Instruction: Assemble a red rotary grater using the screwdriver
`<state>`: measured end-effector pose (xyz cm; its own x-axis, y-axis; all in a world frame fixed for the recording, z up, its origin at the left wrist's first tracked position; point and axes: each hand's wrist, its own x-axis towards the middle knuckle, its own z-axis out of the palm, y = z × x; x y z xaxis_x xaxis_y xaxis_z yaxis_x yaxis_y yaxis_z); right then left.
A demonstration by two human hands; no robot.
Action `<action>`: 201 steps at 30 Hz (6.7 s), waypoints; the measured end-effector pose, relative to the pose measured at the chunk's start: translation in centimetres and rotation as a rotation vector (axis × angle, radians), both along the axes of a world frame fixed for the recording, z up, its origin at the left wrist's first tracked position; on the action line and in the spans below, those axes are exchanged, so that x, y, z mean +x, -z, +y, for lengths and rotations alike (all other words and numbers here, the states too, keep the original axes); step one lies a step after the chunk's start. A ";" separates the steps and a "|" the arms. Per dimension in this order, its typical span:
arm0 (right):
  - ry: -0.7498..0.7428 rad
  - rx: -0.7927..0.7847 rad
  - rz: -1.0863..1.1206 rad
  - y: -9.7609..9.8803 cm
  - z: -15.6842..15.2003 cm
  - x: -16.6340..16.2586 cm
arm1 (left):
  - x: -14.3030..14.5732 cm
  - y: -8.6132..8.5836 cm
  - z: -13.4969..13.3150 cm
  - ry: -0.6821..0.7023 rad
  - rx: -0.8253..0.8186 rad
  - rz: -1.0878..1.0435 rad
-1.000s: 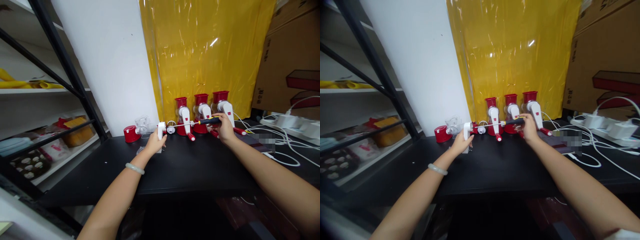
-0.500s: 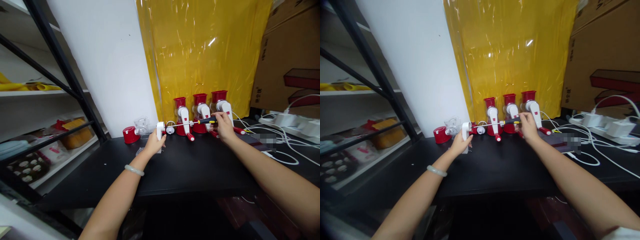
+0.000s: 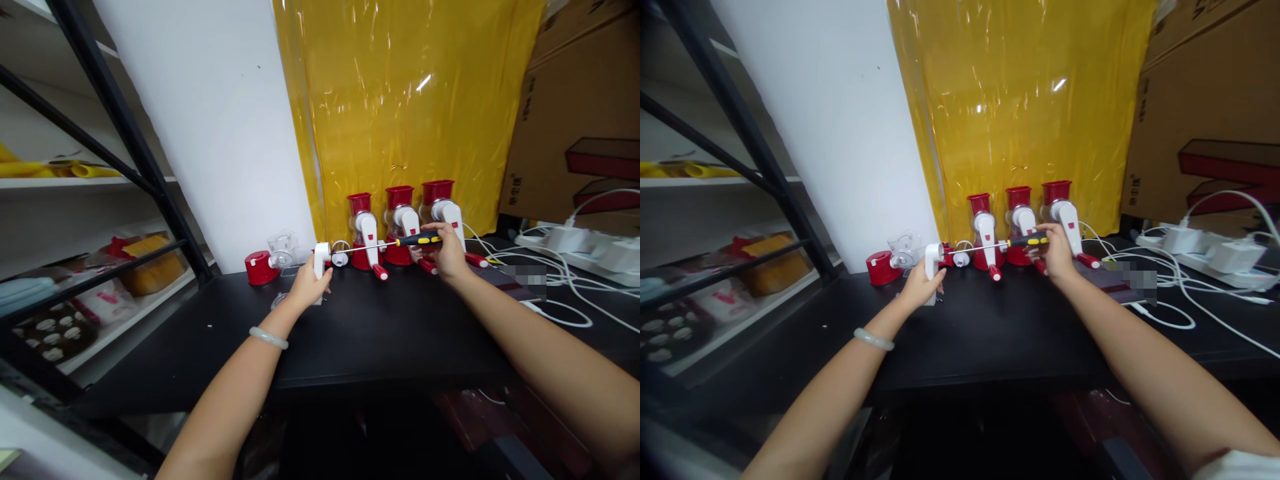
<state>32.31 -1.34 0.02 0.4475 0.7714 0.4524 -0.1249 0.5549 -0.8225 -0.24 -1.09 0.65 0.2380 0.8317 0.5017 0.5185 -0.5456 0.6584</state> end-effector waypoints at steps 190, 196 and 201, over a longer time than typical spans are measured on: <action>-0.078 -0.141 -0.040 0.4 0.9 0.6 | -0.5 0.6 0.8 0.079 -0.045 -0.043; -0.076 -0.117 -0.056 0.5 1.3 0.8 | -0.2 0.2 0.5 0.095 -0.065 -0.068; -0.104 -0.143 -0.056 0.0 1.3 0.9 | -0.2 -0.1 1.3 0.205 -0.138 -0.171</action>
